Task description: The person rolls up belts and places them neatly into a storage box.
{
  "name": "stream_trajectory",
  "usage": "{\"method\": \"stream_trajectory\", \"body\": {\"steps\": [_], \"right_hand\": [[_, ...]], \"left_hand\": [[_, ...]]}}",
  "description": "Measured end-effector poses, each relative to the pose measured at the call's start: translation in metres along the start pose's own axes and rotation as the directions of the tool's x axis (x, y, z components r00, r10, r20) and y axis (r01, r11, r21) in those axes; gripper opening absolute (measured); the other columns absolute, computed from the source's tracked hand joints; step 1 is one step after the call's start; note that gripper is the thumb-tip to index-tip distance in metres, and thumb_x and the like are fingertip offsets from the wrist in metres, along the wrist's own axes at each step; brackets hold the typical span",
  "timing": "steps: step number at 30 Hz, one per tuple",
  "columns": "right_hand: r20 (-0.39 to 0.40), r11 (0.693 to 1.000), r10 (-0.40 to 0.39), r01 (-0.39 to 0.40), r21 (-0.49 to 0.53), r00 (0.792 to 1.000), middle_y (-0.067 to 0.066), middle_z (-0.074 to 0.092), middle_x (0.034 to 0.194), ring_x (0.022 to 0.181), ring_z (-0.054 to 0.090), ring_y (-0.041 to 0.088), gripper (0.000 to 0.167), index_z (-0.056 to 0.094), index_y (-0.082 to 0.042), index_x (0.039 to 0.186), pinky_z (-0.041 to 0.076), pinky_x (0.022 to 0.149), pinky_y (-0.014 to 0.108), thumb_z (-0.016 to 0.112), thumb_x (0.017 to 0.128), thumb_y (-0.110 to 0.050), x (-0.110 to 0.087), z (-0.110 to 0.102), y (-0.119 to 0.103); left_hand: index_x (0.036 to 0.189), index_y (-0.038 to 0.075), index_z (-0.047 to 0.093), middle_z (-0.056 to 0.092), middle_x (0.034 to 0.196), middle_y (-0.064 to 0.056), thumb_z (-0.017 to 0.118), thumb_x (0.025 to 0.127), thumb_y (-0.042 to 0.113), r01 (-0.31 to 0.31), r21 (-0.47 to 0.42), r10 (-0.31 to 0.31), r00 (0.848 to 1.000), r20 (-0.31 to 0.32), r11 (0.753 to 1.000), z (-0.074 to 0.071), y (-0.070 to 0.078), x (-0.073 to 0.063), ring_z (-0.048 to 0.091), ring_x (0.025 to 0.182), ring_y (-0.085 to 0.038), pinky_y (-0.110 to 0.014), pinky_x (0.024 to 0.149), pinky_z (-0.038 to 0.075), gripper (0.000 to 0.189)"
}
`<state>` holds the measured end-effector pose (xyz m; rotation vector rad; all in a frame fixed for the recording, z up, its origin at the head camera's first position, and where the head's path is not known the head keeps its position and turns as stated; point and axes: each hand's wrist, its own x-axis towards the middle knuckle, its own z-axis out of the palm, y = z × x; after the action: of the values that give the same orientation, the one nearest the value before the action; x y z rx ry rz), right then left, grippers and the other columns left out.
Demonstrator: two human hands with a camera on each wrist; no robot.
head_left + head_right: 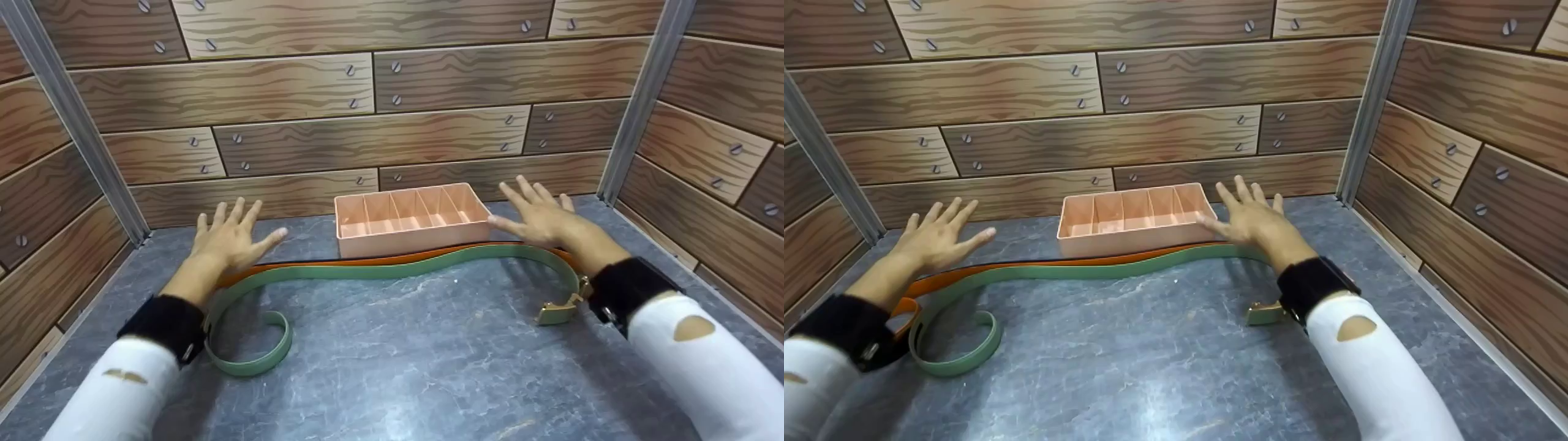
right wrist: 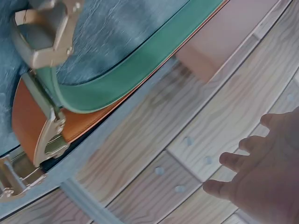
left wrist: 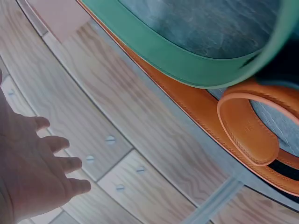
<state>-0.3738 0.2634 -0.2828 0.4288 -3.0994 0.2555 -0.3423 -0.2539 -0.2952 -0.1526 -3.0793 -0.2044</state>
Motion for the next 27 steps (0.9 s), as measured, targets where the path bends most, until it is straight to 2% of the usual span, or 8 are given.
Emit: {"method": "stream_trajectory", "body": {"steps": [5, 9, 12, 15, 17, 20, 22, 27], "right_hand": [[-0.041, 0.997, -0.074, 0.072, -0.042, 0.996, 0.016, -0.008, 0.167, 0.151, -0.001, 0.048, 0.089, 0.004, -0.026, 0.162, -0.007, 0.11, 0.076, 0.031, 0.094, -0.076, -0.019, 0.009, -0.016], [-0.049, 0.988, -0.134, 0.13, -0.077, 0.99, 0.012, -0.008, 0.168, 0.152, 0.0, 0.046, 0.089, 0.003, -0.029, 0.161, -0.008, 0.112, 0.074, 0.032, 0.092, -0.078, -0.036, 0.014, -0.03], [-0.049, 0.981, -0.175, 0.17, -0.096, 0.983, 0.009, -0.009, 0.168, 0.152, 0.002, 0.044, 0.089, 0.001, -0.032, 0.161, -0.006, 0.113, 0.073, 0.032, 0.091, -0.079, -0.049, 0.019, -0.04], [-0.057, 0.973, -0.216, 0.209, -0.102, 0.975, 0.005, -0.01, 0.167, 0.152, 0.007, 0.041, 0.089, 0.001, -0.034, 0.16, 0.001, 0.115, 0.072, 0.03, 0.09, -0.08, -0.062, 0.028, -0.05], [-0.061, 0.965, -0.247, 0.24, -0.101, 0.967, 0.004, -0.008, 0.167, 0.152, 0.012, 0.04, 0.088, 0.003, -0.035, 0.16, 0.008, 0.115, 0.071, 0.029, 0.089, -0.081, -0.071, 0.034, -0.057], [-0.062, 0.952, -0.297, 0.291, -0.093, 0.953, 0.004, 0.001, 0.167, 0.15, 0.021, 0.039, 0.087, 0.01, -0.034, 0.16, 0.021, 0.114, 0.068, 0.031, 0.089, -0.08, -0.082, 0.045, -0.068], [-0.053, 0.945, -0.323, 0.318, -0.08, 0.945, 0.005, 0.009, 0.167, 0.148, 0.026, 0.039, 0.086, 0.017, -0.033, 0.16, 0.028, 0.112, 0.066, 0.033, 0.089, -0.08, -0.088, 0.051, -0.076], [-0.022, 0.929, -0.366, 0.363, -0.067, 0.931, 0.009, 0.03, 0.161, 0.144, 0.036, 0.038, 0.081, 0.038, -0.027, 0.153, 0.035, 0.11, 0.062, 0.036, 0.09, -0.078, -0.098, 0.061, -0.096]], "left_hand": [[0.161, 0.012, 0.008, 0.006, 0.164, -0.025, 0.019, 0.09, 0.083, -0.051, 0.013, 0.051, 0.999, 0.003, 0.999, 0.003, 0.005, -0.027, 0.003, 0.148, -0.054, -0.071, 0.115, -0.003, 0.1], [0.154, 0.002, 0.031, 0.036, 0.152, -0.031, 0.038, 0.094, 0.074, -0.11, 0.086, 0.101, 0.989, 0.11, 0.99, 0.007, 0.017, -0.057, 0.034, 0.138, -0.055, -0.07, 0.11, 0.027, 0.093], [0.141, -0.003, 0.047, 0.056, 0.133, -0.031, 0.053, 0.094, 0.063, -0.153, 0.102, 0.122, 0.957, 0.264, 0.983, 0.011, 0.03, -0.08, 0.056, 0.119, -0.048, -0.063, 0.098, 0.046, 0.082], [0.128, -0.004, 0.058, 0.064, 0.12, -0.027, 0.064, 0.091, 0.055, -0.179, 0.059, 0.143, 0.913, 0.381, 0.982, 0.017, 0.043, -0.096, 0.063, 0.11, -0.041, -0.058, 0.096, 0.049, 0.07], [0.11, -0.003, 0.064, 0.067, 0.104, -0.021, 0.072, 0.088, 0.047, -0.204, 0.032, 0.173, 0.895, 0.411, 0.979, 0.023, 0.049, -0.104, 0.065, 0.098, -0.035, -0.056, 0.091, 0.051, 0.055], [0.087, 0.003, 0.062, 0.063, 0.088, -0.014, 0.079, 0.083, 0.034, -0.257, 0.022, 0.224, 0.881, 0.417, 0.966, 0.034, 0.054, -0.112, 0.062, 0.087, -0.029, -0.053, 0.085, 0.053, 0.036], [0.078, 0.007, 0.056, 0.059, 0.081, -0.011, 0.081, 0.081, 0.024, -0.297, 0.03, 0.263, 0.883, 0.389, 0.954, 0.042, 0.056, -0.116, 0.061, 0.081, -0.027, -0.05, 0.08, 0.054, 0.03], [0.085, 0.004, 0.056, 0.058, 0.078, -0.012, 0.068, 0.083, -0.001, -0.357, 0.035, 0.331, 0.895, 0.298, 0.934, 0.054, 0.057, -0.119, 0.062, 0.075, -0.027, -0.047, 0.07, 0.056, 0.013]]}}
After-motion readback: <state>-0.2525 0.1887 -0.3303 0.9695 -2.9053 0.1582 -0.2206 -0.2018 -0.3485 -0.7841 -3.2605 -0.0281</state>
